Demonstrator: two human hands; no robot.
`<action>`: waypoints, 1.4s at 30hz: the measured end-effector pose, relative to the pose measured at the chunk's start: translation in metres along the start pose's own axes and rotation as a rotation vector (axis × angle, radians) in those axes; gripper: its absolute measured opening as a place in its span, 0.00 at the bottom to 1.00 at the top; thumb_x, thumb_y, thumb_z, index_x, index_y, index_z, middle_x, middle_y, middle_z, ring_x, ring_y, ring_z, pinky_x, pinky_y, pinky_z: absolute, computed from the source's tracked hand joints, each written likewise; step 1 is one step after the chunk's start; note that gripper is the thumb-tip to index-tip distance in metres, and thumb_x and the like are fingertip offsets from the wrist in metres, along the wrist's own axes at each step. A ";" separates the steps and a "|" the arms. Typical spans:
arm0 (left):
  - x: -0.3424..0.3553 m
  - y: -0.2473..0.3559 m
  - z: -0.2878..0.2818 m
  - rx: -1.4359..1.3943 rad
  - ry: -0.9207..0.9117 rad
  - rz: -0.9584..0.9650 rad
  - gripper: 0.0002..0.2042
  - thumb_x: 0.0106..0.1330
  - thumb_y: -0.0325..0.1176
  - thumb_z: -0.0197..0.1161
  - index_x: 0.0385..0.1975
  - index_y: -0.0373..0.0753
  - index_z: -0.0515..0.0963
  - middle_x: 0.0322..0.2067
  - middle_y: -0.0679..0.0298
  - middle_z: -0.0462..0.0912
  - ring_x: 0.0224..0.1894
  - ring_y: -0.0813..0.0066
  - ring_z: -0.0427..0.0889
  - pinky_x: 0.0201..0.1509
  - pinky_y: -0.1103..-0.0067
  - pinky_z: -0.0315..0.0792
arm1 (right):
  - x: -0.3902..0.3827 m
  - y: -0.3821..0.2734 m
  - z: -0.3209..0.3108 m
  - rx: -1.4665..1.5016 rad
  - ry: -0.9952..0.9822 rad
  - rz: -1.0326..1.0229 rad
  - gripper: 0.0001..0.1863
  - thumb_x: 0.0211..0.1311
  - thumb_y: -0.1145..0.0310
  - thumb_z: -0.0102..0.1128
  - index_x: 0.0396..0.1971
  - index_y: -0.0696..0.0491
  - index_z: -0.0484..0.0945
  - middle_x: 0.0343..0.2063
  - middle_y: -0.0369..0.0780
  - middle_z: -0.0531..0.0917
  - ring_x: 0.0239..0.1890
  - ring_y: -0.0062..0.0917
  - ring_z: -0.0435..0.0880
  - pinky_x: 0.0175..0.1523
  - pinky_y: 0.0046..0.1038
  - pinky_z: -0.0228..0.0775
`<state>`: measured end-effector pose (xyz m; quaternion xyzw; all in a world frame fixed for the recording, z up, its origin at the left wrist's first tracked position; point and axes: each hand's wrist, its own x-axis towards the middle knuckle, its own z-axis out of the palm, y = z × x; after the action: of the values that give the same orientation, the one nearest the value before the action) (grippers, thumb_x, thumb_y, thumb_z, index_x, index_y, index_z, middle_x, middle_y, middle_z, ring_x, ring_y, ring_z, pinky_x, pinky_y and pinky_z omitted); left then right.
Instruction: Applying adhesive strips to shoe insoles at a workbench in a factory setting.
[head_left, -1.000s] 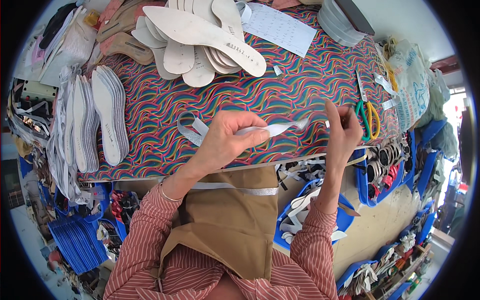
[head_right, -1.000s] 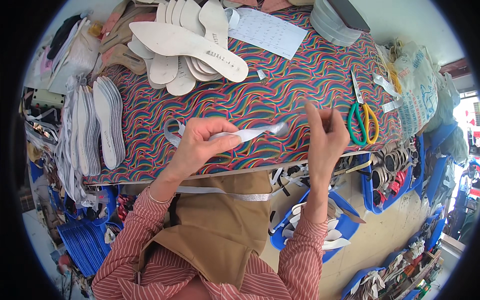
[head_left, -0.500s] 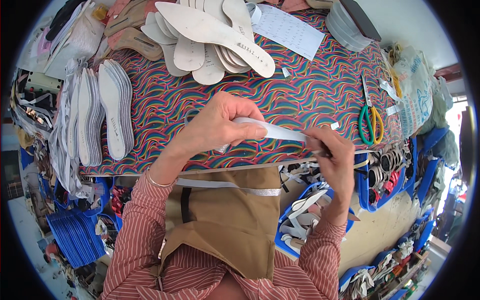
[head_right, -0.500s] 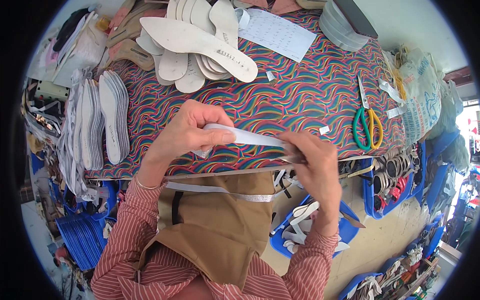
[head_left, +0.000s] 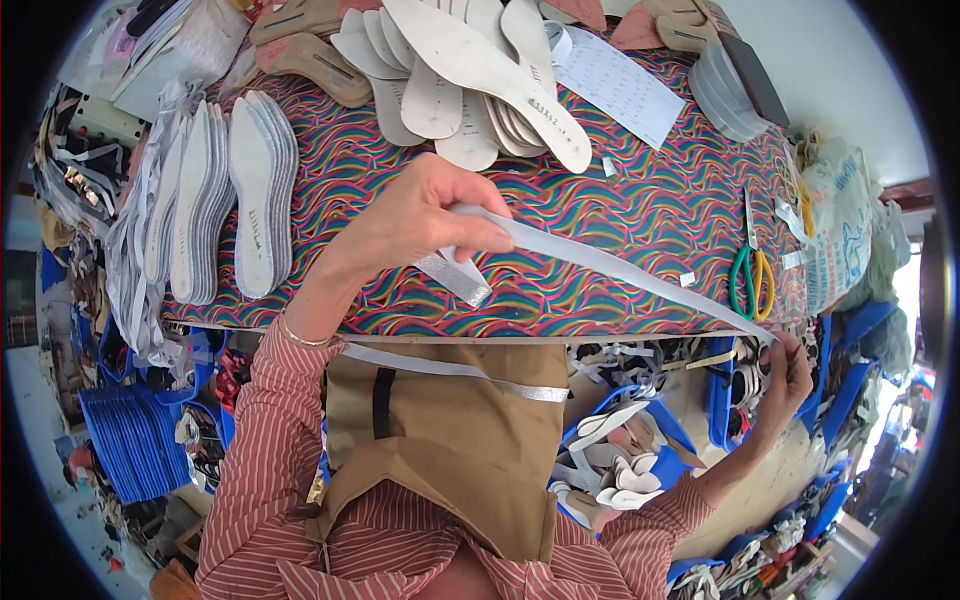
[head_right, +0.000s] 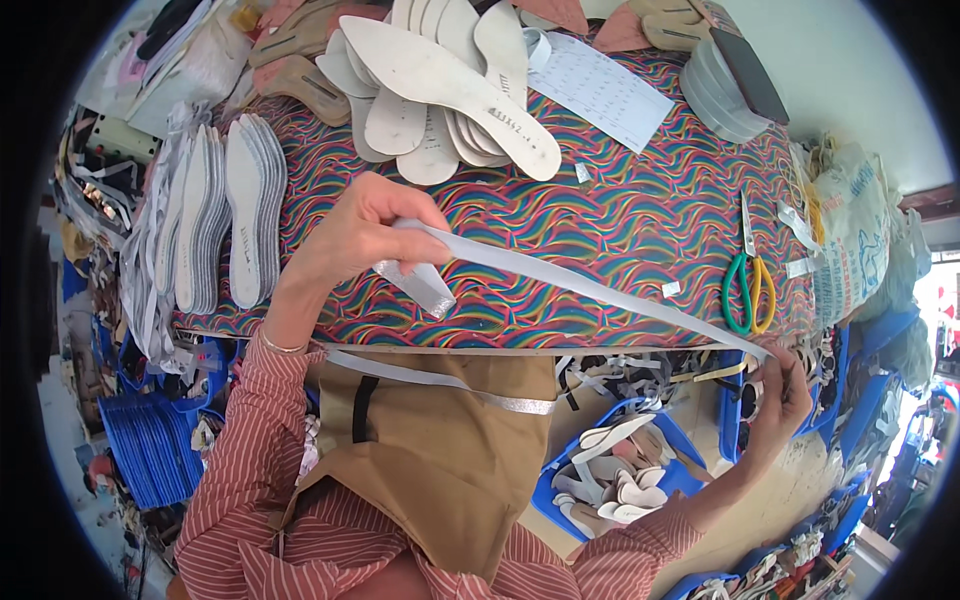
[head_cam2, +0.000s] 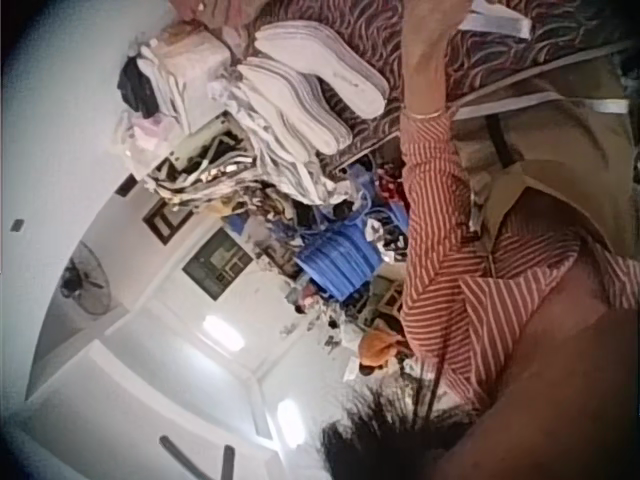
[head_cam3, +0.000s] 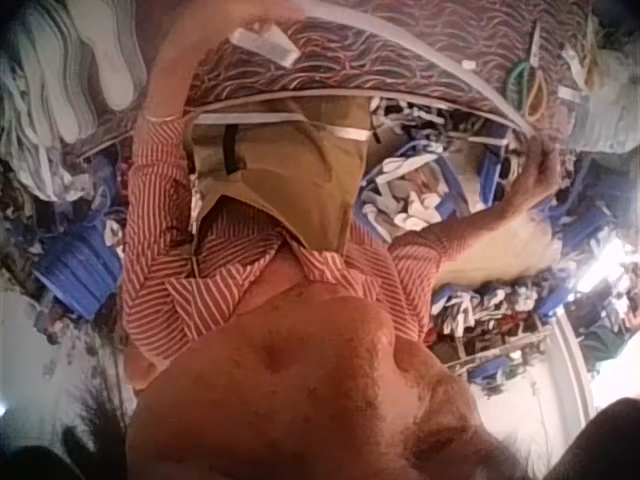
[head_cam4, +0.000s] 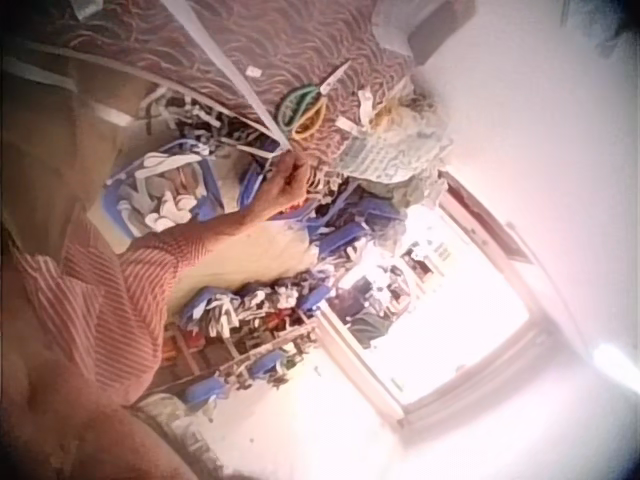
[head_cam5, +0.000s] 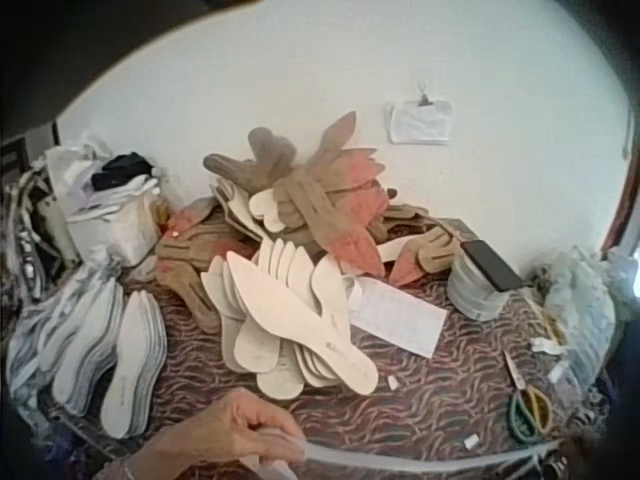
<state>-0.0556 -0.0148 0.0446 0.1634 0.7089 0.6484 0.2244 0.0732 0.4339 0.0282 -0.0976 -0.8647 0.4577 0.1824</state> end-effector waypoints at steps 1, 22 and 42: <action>-0.002 -0.001 -0.003 -0.007 -0.012 0.004 0.04 0.55 0.24 0.67 0.28 0.31 0.83 0.14 0.68 0.75 0.14 0.87 0.64 0.19 0.89 0.53 | -0.002 0.004 -0.006 -0.011 0.009 0.004 0.08 0.64 0.79 0.52 0.39 0.59 0.81 0.25 0.33 0.79 0.25 0.15 0.71 0.33 0.15 0.62; -0.017 0.025 -0.048 0.153 -0.095 -0.163 0.06 0.56 0.28 0.67 0.29 0.33 0.84 0.15 0.69 0.76 0.15 0.87 0.65 0.19 0.87 0.56 | 0.019 0.087 -0.077 -1.060 0.320 0.376 0.12 0.69 0.65 0.53 0.43 0.55 0.81 0.25 0.37 0.83 0.27 0.28 0.80 0.34 0.30 0.69; 0.000 0.024 0.007 0.260 -0.089 -0.008 0.02 0.56 0.24 0.66 0.28 0.34 0.84 0.16 0.71 0.75 0.19 0.84 0.64 0.23 0.85 0.59 | -0.014 -0.134 0.169 0.412 -0.616 0.073 0.05 0.53 0.79 0.64 0.31 0.60 0.84 0.20 0.30 0.79 0.20 0.11 0.65 0.27 0.14 0.54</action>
<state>-0.0527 -0.0062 0.0683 0.2167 0.7770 0.5422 0.2352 0.0176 0.2257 0.0492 0.0528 -0.7648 0.6362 -0.0870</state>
